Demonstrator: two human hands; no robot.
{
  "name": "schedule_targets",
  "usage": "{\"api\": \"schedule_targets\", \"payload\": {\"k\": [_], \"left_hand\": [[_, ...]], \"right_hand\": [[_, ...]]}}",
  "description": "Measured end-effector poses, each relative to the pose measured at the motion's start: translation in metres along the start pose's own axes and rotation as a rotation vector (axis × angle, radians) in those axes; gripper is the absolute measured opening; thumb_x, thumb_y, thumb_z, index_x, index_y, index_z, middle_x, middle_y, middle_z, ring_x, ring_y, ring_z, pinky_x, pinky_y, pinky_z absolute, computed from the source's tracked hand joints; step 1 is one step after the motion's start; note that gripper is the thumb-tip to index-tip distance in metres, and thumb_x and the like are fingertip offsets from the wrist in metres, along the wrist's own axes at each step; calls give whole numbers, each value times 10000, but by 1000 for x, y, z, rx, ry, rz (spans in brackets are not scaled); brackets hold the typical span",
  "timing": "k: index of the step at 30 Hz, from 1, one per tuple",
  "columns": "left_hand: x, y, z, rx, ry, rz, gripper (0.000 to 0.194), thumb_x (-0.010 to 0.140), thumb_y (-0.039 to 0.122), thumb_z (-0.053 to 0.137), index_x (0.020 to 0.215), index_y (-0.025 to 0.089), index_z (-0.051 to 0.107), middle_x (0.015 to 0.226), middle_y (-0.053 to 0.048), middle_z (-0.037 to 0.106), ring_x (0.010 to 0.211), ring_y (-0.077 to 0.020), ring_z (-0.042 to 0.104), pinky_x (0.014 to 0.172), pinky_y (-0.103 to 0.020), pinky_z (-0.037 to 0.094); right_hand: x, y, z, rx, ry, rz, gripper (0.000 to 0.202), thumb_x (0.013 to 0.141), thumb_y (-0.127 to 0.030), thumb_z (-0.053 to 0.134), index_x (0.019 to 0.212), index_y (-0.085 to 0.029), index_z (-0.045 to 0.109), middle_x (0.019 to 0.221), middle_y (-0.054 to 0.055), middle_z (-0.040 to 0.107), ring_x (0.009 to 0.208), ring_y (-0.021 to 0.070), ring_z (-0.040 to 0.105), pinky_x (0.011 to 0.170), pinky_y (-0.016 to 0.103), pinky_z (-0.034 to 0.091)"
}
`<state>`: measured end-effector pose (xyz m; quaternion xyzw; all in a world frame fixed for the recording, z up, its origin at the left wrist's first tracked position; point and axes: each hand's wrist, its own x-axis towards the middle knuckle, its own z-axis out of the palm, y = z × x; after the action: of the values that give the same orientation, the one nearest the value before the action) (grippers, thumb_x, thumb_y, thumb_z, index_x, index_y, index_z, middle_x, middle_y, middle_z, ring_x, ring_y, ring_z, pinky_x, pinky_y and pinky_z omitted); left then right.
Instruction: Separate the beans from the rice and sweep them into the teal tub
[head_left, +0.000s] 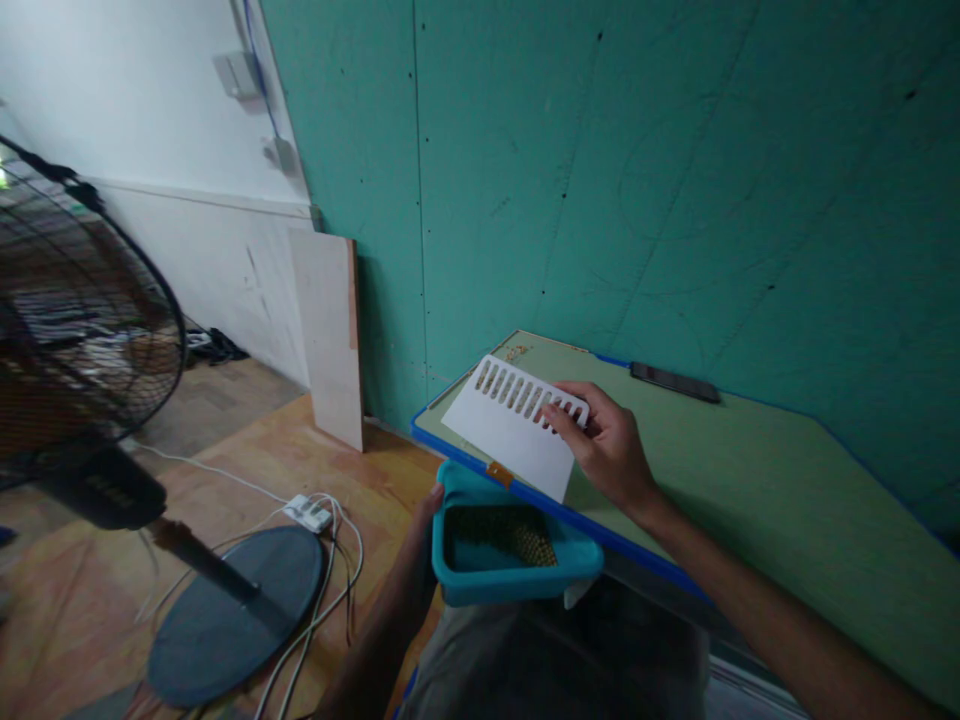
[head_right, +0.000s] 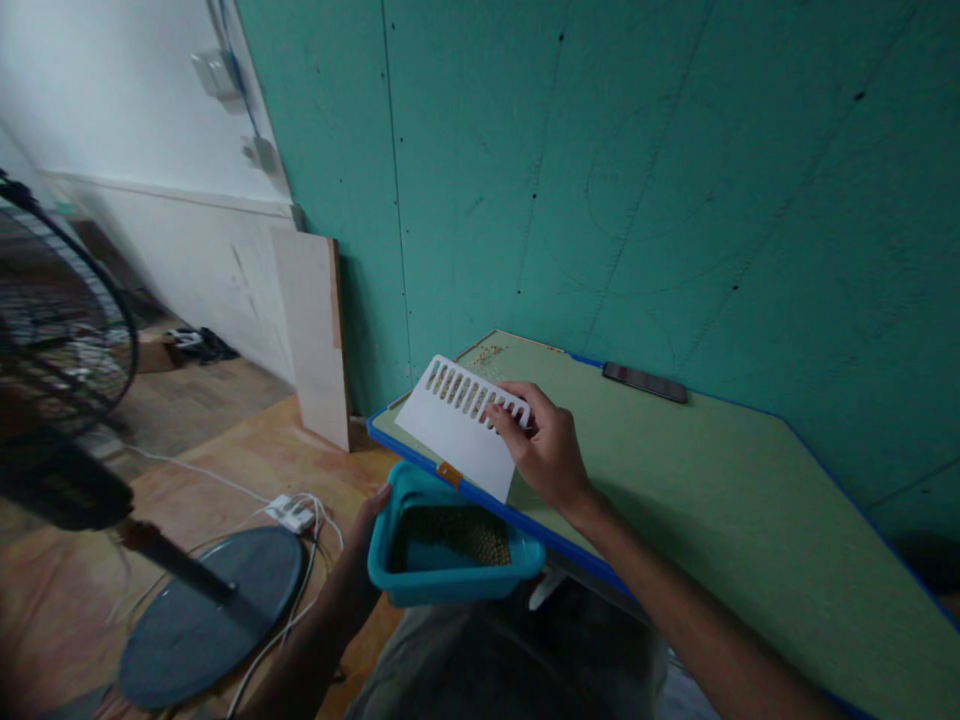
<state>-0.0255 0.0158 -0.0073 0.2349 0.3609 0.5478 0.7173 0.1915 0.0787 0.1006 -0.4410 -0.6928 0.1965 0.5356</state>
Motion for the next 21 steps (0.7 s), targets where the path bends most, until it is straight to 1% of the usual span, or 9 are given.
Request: {"api": "schedule_targets", "payload": {"k": [2,5,7,10,14,18,21], "left_hand": [[1,-1,-1,3,-8,5,611,893,563,630,1342,151,656,1173,-100,801,1209,-344,683,1110,-470,459],[2,-2,-2,-6,-39,2,640,895,570,622,1389,164,620,1228,-106,780,1219,-346,677,1114,-479,454],[2,-2,-3,-8,-36,-7,660,897,581,615,1405,160,605,1246,-113,772,1226,-347,673,1121,-479,447],[3,-2,-3,-21,-20,-24,679,883,584,632,1414,162,597,1249,-115,770,1228,-356,672,1125,-486,443],[3,-1,-1,-45,3,-39,672,866,556,661,1408,161,604,1212,-116,785,1212,-371,679,1129,-503,439],[4,-1,0,-35,45,-29,672,858,559,669,1386,146,620,1185,-119,795,1200,-368,687,1136,-492,436],[2,0,0,-37,32,-16,652,855,536,685,1380,154,628,1196,-115,791,1185,-363,697,1123,-480,453]], "right_hand": [[-5,-2,5,22,-37,-3,293,893,-409,696,1110,-212,683,865,34,763,694,175,711,588,259,546],[-9,-1,11,-6,-100,-23,276,905,-389,684,1124,-222,685,884,28,767,705,171,716,604,257,548],[-9,2,13,-36,-113,-22,273,911,-386,673,1126,-218,686,881,31,767,705,173,717,586,252,539],[-7,5,13,-43,-74,-8,275,911,-402,667,1105,-207,684,868,39,764,698,177,715,570,252,532],[-2,7,11,-47,-17,-9,279,909,-410,664,1097,-205,680,886,46,765,719,179,714,613,264,541],[5,11,8,-106,-4,0,279,907,-411,655,1083,-196,684,859,49,763,703,181,704,613,271,529],[11,16,4,-136,-8,12,284,902,-406,657,1082,-188,684,887,59,766,736,191,713,630,276,528]]}}
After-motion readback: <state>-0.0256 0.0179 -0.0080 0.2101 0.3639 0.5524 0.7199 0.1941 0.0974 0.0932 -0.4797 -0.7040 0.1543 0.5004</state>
